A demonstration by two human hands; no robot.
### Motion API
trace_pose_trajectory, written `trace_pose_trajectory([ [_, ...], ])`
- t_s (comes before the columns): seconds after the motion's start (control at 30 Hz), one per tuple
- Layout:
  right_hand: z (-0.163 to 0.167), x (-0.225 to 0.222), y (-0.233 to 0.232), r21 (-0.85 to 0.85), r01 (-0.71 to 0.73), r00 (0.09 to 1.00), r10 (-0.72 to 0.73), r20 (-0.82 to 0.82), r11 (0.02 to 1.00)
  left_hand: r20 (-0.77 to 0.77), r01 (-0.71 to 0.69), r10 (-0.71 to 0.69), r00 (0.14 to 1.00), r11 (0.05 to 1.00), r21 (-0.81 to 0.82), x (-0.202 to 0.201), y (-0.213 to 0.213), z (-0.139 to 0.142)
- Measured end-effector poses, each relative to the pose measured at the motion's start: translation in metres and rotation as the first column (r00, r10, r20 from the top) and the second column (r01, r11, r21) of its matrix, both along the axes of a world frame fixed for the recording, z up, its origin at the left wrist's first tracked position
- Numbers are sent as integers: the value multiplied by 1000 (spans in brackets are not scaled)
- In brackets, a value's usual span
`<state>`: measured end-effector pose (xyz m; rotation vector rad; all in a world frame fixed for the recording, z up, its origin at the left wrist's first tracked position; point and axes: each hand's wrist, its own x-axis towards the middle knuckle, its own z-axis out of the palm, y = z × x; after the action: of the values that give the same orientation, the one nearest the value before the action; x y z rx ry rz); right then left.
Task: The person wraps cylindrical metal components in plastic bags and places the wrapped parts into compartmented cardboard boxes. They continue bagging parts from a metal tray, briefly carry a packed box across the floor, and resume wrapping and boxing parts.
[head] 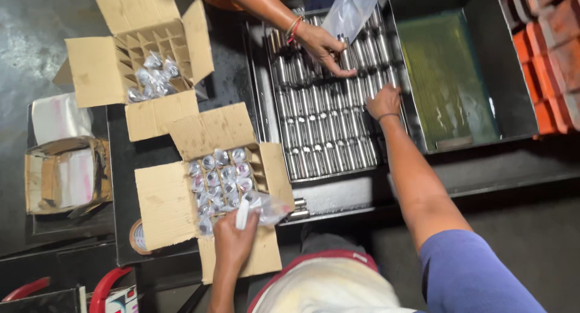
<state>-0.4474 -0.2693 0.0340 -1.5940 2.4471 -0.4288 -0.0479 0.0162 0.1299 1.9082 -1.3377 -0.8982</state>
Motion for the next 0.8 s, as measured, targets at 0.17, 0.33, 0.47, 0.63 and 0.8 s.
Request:
trace_pose_trajectory([
  [0.17,-8,7,8,98,7,968,-31,247,995,-70,7,-12,997,997,-72,-24,-2,11],
  [0.33,8,60,123,-153,-388,57,189,980,909,-104,4,-4,995,1000,-2,-30,-19,1],
  [0.47,35,122,224,-19,-634,318,283,905,773,-271,-70,66,960,998,-5,-34,-20,-21],
  [0.63,31,169,243,-385,-577,446,673,590,720,-391,222,-227,892,973,-59,-43,-13,-56],
  [0.8,8,155,262,179,-639,193,-70,979,748,-724,1,125,678,985,171,-11,-14,-92],
])
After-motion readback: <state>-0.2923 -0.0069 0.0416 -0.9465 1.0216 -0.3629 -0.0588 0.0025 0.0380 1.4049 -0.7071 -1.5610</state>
